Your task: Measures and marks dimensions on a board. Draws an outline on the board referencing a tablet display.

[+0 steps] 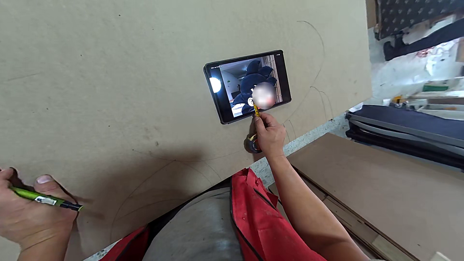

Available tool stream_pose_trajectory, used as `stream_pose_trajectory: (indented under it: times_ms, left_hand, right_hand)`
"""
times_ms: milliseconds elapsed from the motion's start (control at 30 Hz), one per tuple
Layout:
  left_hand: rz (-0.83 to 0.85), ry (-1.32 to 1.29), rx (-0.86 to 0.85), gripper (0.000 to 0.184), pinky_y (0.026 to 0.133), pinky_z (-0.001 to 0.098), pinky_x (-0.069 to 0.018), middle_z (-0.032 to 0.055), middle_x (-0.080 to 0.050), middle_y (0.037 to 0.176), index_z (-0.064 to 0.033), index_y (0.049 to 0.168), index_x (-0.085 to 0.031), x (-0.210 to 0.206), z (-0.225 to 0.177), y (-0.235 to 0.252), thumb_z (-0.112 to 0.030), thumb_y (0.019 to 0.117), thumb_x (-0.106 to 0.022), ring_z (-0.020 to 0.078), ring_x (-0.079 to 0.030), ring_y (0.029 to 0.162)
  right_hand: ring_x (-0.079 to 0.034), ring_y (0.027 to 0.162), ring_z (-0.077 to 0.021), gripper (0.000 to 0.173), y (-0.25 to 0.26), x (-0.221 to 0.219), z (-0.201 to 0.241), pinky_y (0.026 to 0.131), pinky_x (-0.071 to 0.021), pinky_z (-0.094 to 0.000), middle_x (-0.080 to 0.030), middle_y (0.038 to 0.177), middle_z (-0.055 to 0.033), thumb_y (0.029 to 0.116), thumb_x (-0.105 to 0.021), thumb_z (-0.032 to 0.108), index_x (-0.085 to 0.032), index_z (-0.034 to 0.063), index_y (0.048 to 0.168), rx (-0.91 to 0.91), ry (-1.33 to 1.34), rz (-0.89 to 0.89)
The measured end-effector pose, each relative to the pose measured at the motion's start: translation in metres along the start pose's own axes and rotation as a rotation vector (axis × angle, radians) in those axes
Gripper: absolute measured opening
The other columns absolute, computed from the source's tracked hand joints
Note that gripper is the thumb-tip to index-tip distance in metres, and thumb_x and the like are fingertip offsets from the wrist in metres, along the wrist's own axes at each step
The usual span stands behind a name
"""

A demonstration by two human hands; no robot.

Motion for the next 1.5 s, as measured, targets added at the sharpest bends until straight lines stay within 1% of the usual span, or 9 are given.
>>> stream_pose_trajectory:
  times_ms: [367, 633, 800, 933, 1067, 1233, 1333, 1433, 1500]
  left_hand:
    - [0.001, 0.008, -0.016, 0.060, 0.123, 0.0452, -0.0270, 0.0288, -0.045, 0.153, 0.0034, 0.150, -0.045, 0.000, 0.004, 0.001, -0.034, 0.1038, -0.048, 0.0398, -0.040, 0.147]
    - [-0.015, 0.020, -0.047, 0.058, 0.122, 0.0452, -0.0292, 0.0279, -0.047, 0.152, 0.0022, 0.149, -0.046, -0.002, 0.009, 0.003, -0.035, 0.1046, -0.049, 0.0392, -0.043, 0.145]
    - [-0.015, 0.004, -0.056, 0.059, 0.123, 0.0462, -0.0286, 0.0283, -0.045, 0.154, 0.0022, 0.149, -0.046, -0.002, 0.012, 0.002, -0.037, 0.1041, -0.049, 0.0402, -0.041, 0.146]
    - [-0.019, 0.005, -0.070, 0.060, 0.124, 0.0449, -0.0272, 0.0253, -0.043, 0.156, 0.0008, 0.149, -0.046, -0.003, 0.017, 0.003, -0.038, 0.1034, -0.049, 0.0369, -0.039, 0.148]
    - [-0.021, 0.014, -0.059, 0.059, 0.123, 0.0440, -0.0292, 0.0207, -0.040, 0.160, -0.0015, 0.149, -0.046, -0.003, 0.018, 0.003, -0.040, 0.1039, -0.047, 0.0329, -0.038, 0.150]
    - [-0.036, 0.014, -0.063, 0.060, 0.124, 0.0450, -0.0280, 0.0202, -0.041, 0.160, -0.0022, 0.149, -0.047, -0.004, 0.020, 0.005, -0.040, 0.1031, -0.047, 0.0341, -0.037, 0.150]
    - [-0.046, 0.014, -0.066, 0.058, 0.124, 0.0439, -0.0269, 0.0191, -0.041, 0.160, -0.0026, 0.147, -0.049, -0.004, 0.025, 0.006, -0.041, 0.1033, -0.049, 0.0325, -0.036, 0.151]
    - [-0.068, 0.020, -0.117, 0.062, 0.126, 0.0466, -0.0223, 0.0199, -0.040, 0.161, -0.0015, 0.148, -0.048, -0.007, 0.036, 0.008, -0.045, 0.1036, -0.046, 0.0349, -0.032, 0.153]
    - [-0.061, 0.009, -0.157, 0.064, 0.127, 0.0495, -0.0228, 0.0208, -0.039, 0.161, -0.0010, 0.150, -0.046, -0.010, 0.036, 0.008, -0.046, 0.1052, -0.043, 0.0369, -0.031, 0.153]
  right_hand:
    - [-0.069, 0.076, -0.0038, 0.022, 0.000, -0.001, 0.000, 0.069, -0.0572, -0.0299, -0.076, 0.088, 0.0051, 0.1032, -0.059, 0.029, -0.078, 0.0179, 0.107, -0.009, 0.001, 0.009]
    - [-0.069, 0.077, -0.0029, 0.022, 0.000, -0.001, 0.000, 0.070, -0.0573, -0.0296, -0.076, 0.088, 0.0059, 0.1031, -0.060, 0.030, -0.078, 0.0184, 0.107, -0.005, -0.004, 0.003]
    - [-0.070, 0.077, -0.0037, 0.022, -0.001, -0.001, 0.000, 0.070, -0.0574, -0.0304, -0.076, 0.088, 0.0055, 0.1031, -0.060, 0.030, -0.078, 0.0187, 0.108, -0.001, -0.006, -0.001]
    - [-0.070, 0.077, -0.0045, 0.023, -0.001, -0.001, -0.001, 0.069, -0.0573, -0.0327, -0.076, 0.088, 0.0059, 0.1033, -0.059, 0.032, -0.078, 0.0202, 0.109, -0.004, -0.019, 0.003]
    - [-0.069, 0.074, -0.0042, 0.022, -0.001, -0.002, -0.002, 0.068, -0.0569, -0.0314, -0.076, 0.086, 0.0059, 0.1030, -0.060, 0.031, -0.078, 0.0200, 0.107, -0.006, -0.004, -0.001]
    - [-0.069, 0.073, -0.0036, 0.022, -0.001, -0.002, -0.002, 0.067, -0.0569, -0.0309, -0.075, 0.085, 0.0062, 0.1030, -0.060, 0.031, -0.078, 0.0195, 0.107, 0.003, 0.004, -0.014]
    - [-0.069, 0.075, -0.0035, 0.023, -0.001, -0.003, 0.000, 0.068, -0.0567, -0.0309, -0.076, 0.086, 0.0065, 0.1032, -0.059, 0.031, -0.078, 0.0196, 0.107, -0.003, 0.001, -0.004]
    - [-0.070, 0.078, -0.0049, 0.024, -0.001, -0.004, 0.000, 0.072, -0.0568, -0.0337, -0.076, 0.089, 0.0060, 0.1037, -0.058, 0.033, -0.078, 0.0206, 0.108, -0.011, -0.028, 0.013]
    - [-0.071, 0.079, -0.0075, 0.025, 0.001, 0.000, -0.004, 0.072, -0.0579, -0.0367, -0.077, 0.091, 0.0038, 0.1035, -0.059, 0.033, -0.078, 0.0200, 0.112, 0.012, -0.051, 0.020]
Point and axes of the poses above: each hand's wrist, its own y-axis towards the middle knuckle, its own x-axis out of the back of the hand, z = x × y, the point moved 2 cm from there along y, towards the middle knuckle
